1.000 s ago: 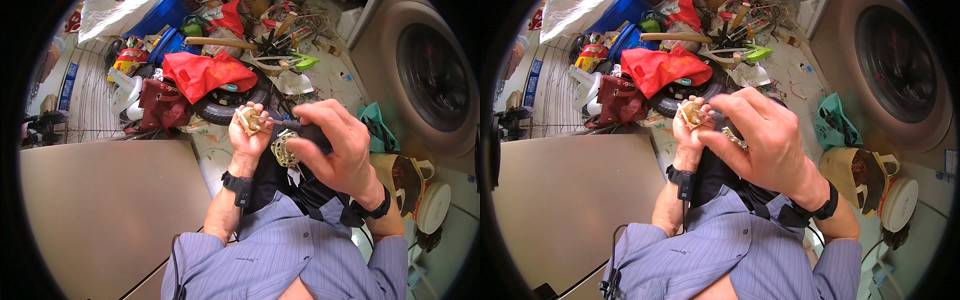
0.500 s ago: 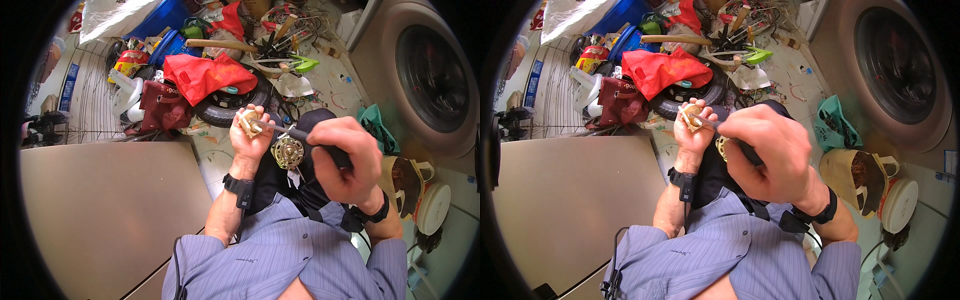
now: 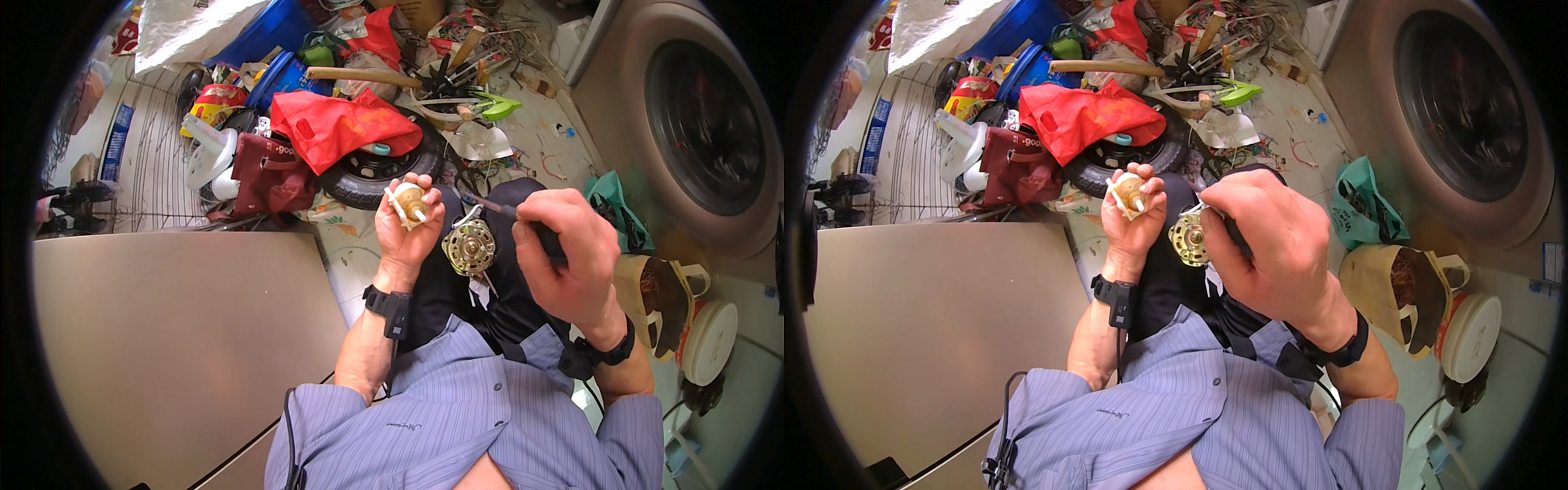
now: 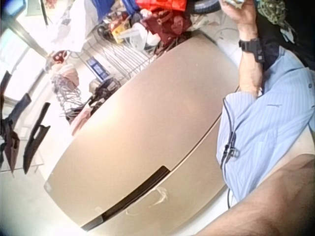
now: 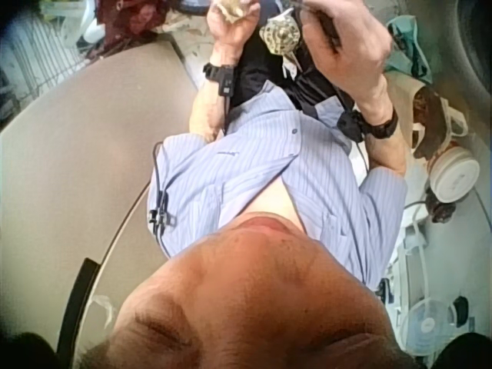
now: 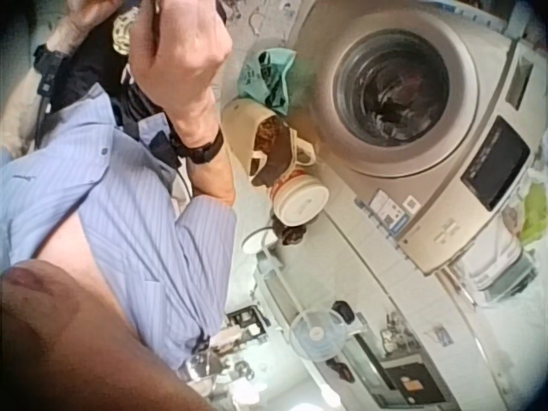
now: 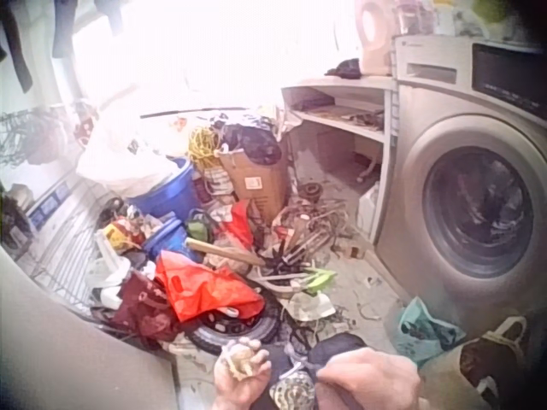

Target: The person disassembles a small electric motor, using a screwdriver to remove a plastic component, a hammer to strike the casing, and pliers to pull apart the internal copper windings.

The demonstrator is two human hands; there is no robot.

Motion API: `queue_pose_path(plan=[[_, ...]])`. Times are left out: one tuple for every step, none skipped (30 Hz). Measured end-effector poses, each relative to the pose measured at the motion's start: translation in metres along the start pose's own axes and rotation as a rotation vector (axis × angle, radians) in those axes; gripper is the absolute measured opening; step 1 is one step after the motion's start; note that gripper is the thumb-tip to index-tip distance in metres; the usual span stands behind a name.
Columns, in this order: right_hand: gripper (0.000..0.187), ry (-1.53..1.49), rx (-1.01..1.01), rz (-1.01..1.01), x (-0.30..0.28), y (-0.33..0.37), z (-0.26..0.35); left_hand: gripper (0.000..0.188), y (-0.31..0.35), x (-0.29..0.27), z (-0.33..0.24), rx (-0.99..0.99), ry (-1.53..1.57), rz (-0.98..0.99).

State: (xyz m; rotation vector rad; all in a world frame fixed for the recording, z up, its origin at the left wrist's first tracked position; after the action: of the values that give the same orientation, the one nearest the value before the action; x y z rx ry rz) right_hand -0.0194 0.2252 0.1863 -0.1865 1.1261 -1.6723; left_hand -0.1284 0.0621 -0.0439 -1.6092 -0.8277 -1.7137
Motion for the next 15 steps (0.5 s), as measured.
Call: queue_pose_path(plan=[[0.024, 0.029, -0.004, 0.019, 0.004, 0.002, -0.001, 0.033, 0.001, 0.002, 0.002, 0.004, -0.066, -0.014], [0.022, 0.057, -0.035, -0.043, 0.002, 0.006, 0.000, 0.036, 0.001, 0.005, 0.003, 0.008, -0.133, -0.028], [0.022, 0.060, -0.037, -0.043, 0.002, 0.006, -0.001, 0.036, 0.002, 0.010, 0.003, 0.007, -0.132, -0.025], [0.019, 0.069, -0.032, 0.028, 0.009, 0.006, -0.002, 0.039, 0.005, 0.021, 0.003, 0.004, -0.194, 0.006], [0.016, 0.080, -0.029, 0.098, 0.016, 0.006, -0.003, 0.043, 0.006, 0.034, 0.004, 0.000, -0.256, 0.041], [0.015, 0.103, -0.037, 0.162, 0.025, 0.008, -0.005, 0.049, 0.007, 0.045, 0.007, 0.011, -0.286, 0.056], [0.015, 0.100, 0.014, 0.242, 0.034, 0.008, -0.009, 0.049, 0.006, 0.051, 0.008, 0.017, -0.290, 0.066], [0.016, 0.124, 0.044, 0.258, 0.039, 0.008, -0.010, 0.051, 0.006, 0.055, 0.008, 0.038, -0.435, 0.049], [0.017, 0.147, 0.073, 0.274, 0.047, 0.007, -0.012, 0.053, 0.005, 0.059, 0.009, 0.060, -0.580, 0.030], [0.017, 0.150, 0.061, 0.275, 0.053, 0.005, -0.010, 0.057, 0.006, 0.071, 0.014, 0.101, -0.678, 0.052], [0.017, 0.150, 0.107, 0.262, 0.057, 0.002, -0.014, 0.058, 0.008, 0.079, 0.020, 0.113, -0.705, 0.031], [0.017, 0.151, 0.152, 0.249, 0.059, 0.001, -0.020, 0.059, 0.008, 0.092, 0.027, 0.129, -0.776, 0.055], [0.017, 0.150, 0.140, 0.253, 0.060, 0.000, -0.020, 0.060, 0.009, 0.105, 0.030, 0.152, -0.848, 0.074], [0.017, 0.134, 0.139, 0.282, 0.062, 0.000, -0.021, 0.060, 0.009, 0.111, 0.030, 0.162, -0.923, 0.084], [0.017, 0.119, 0.139, 0.311, 0.064, 0.000, -0.023, 0.060, 0.009, 0.115, 0.028, 0.173, -0.922, 0.089]])
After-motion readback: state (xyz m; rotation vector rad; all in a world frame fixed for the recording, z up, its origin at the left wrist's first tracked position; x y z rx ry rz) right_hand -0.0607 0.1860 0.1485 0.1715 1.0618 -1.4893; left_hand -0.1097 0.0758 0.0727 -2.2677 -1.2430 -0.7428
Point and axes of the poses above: each hand's wrist, its own y-axis away from the middle knuckle, its own x-axis out of the palm, z = x × y, the point moved 9 cm from there along -y, towards the middle knuckle, and after that the axes turned 1 degree about z, right-handed, at the moved point
